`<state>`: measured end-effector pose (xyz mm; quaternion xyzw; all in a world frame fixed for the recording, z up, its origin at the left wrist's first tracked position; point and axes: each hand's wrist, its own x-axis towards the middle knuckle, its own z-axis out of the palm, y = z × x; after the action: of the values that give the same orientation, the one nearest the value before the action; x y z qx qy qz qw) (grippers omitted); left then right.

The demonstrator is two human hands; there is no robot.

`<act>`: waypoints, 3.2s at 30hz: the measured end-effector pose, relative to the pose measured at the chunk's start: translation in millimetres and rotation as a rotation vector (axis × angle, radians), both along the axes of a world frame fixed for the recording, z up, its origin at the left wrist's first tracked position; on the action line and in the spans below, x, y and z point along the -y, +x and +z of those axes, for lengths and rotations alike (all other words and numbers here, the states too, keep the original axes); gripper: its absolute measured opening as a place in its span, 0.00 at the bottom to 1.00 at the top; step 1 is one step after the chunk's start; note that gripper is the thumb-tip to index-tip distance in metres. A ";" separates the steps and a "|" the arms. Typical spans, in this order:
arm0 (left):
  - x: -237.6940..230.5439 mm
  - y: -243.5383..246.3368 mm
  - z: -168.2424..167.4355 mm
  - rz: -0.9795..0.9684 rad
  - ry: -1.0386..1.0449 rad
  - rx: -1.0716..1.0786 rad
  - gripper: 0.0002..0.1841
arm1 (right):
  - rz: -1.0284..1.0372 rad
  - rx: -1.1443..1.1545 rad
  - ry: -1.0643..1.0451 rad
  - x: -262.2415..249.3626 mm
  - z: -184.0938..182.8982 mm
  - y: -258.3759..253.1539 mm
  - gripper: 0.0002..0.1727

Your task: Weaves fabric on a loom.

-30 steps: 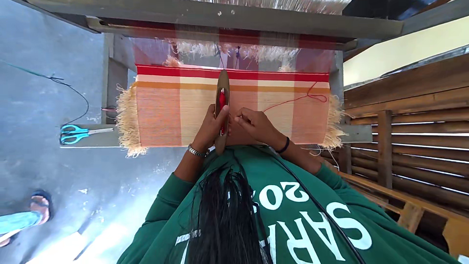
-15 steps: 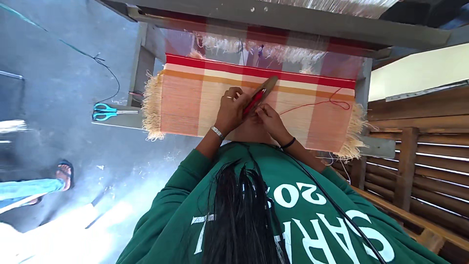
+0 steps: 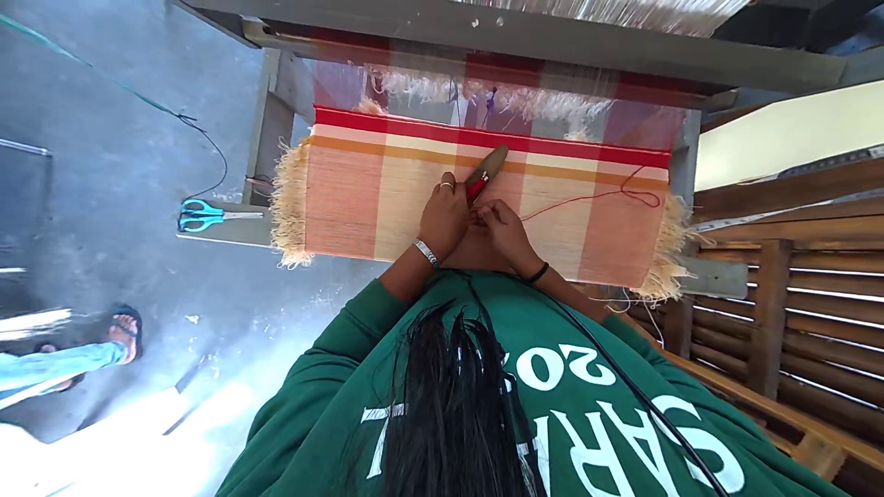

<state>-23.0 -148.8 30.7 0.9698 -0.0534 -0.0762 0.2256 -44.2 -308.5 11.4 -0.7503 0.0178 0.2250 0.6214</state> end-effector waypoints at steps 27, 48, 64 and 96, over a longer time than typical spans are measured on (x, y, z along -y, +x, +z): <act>-27.8 -27.9 -3.2 0.205 -1.167 -0.490 0.16 | -0.008 0.025 0.044 20.9 -5.3 24.3 0.14; -8.6 -23.0 -12.4 0.206 -0.771 0.008 0.22 | 0.011 0.014 0.481 27.1 65.3 11.5 0.15; 9.7 -34.6 -1.7 0.092 -0.520 -0.047 0.41 | -0.069 0.141 0.410 45.4 66.2 9.9 0.16; -29.0 -33.6 -8.5 0.118 -0.592 -0.420 0.18 | 0.280 0.108 -0.287 39.9 -4.6 10.6 0.18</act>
<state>-56.6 -119.8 22.2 0.8272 0.0301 -0.2418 0.5063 -33.6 -348.4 6.8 -0.8373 -0.0882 0.2636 0.4708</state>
